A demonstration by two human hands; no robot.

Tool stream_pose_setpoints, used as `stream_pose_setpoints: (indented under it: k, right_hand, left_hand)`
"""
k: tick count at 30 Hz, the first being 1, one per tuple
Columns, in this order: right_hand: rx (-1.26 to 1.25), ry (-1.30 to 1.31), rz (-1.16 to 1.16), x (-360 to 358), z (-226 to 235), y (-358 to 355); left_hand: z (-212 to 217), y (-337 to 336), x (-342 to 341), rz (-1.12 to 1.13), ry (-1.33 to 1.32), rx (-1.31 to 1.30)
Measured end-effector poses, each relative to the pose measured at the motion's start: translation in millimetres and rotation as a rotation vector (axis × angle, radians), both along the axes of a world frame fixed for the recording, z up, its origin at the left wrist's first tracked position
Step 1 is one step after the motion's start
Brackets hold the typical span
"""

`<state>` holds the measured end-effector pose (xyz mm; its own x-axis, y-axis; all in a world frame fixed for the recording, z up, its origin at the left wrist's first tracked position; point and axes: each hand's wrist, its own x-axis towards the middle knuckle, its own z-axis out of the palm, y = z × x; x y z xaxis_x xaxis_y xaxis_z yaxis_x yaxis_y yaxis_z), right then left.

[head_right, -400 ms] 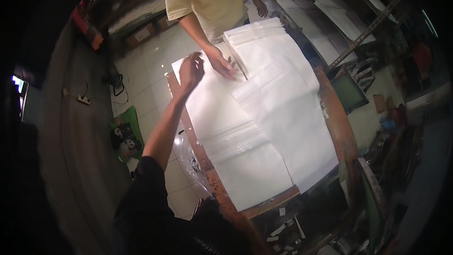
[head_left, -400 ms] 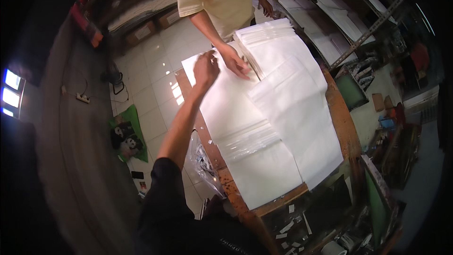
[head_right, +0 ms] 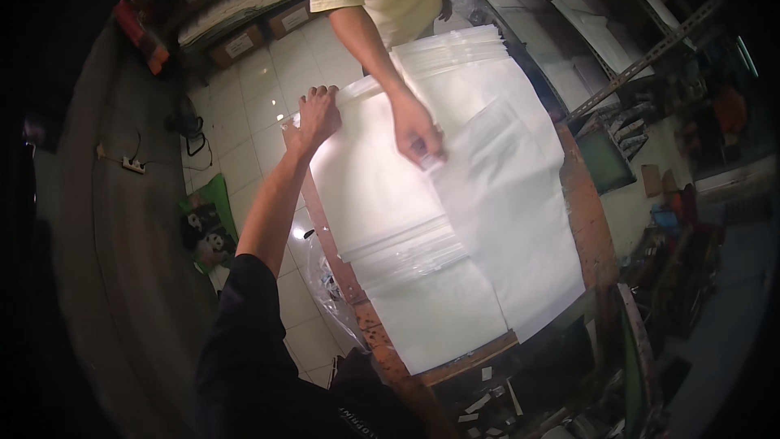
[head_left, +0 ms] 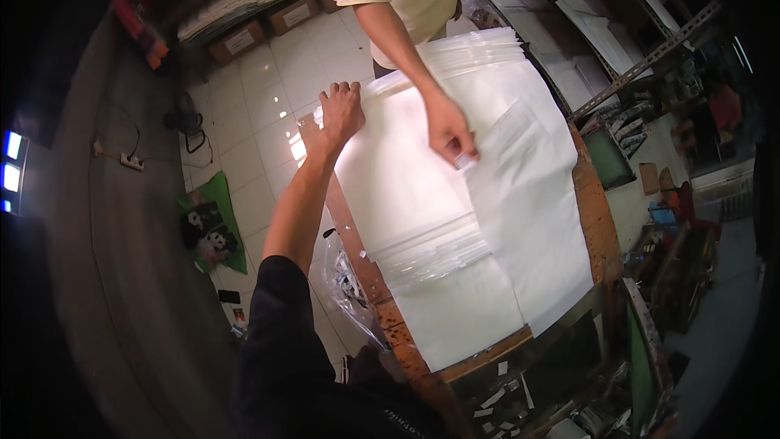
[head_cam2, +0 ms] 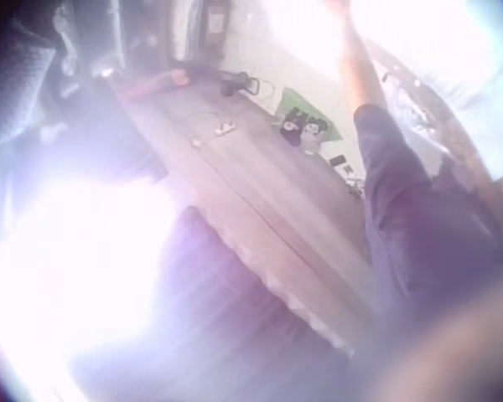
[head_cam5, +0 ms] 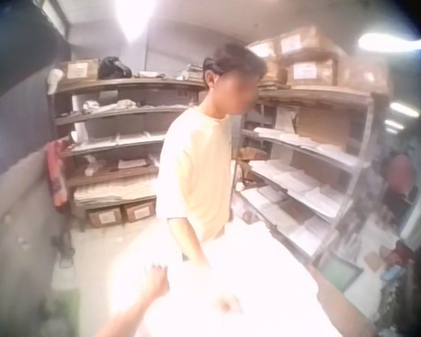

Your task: The person performs screen printing on white fabric pieces. They place each fabric under a screen, pull a squeegee across the screen to transfer ink, then lift the screen and remove the printed fabric. The process repeats for multiple pieces.

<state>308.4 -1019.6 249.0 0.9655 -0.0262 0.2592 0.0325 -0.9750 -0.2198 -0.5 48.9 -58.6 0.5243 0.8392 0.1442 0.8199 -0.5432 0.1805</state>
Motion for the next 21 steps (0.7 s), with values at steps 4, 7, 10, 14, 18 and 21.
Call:
stream_pose_setpoints:
  k: [4,7,10,14,18,21]
  right_hand:
    - [0.056,0.011,-0.015,-2.0,-1.9,17.7]
    - [0.054,0.022,-0.014,-2.0,-1.7,29.3]
    - [0.042,0.035,-0.006,7.4,-5.3,29.3]
    - [0.028,0.054,0.039,28.3,-13.6,25.2]
    - [0.057,0.088,0.076,37.5,-20.4,2.6]
    - [0.070,0.109,0.129,37.2,-14.5,7.0]
  left_hand:
    - [-15.6,-5.8,-3.6,-0.047,-0.109,0.215]
    - [-21.0,-9.0,-9.5,-0.117,-0.139,0.429]
    - [0.6,-27.1,-13.2,-0.164,-0.076,0.451]
    - [45.4,-48.3,-31.8,-0.237,0.003,0.365]
    - [142.8,-120.7,-28.9,-0.458,0.140,0.383]
    - [234.3,-206.1,-14.7,-0.589,0.269,0.284]
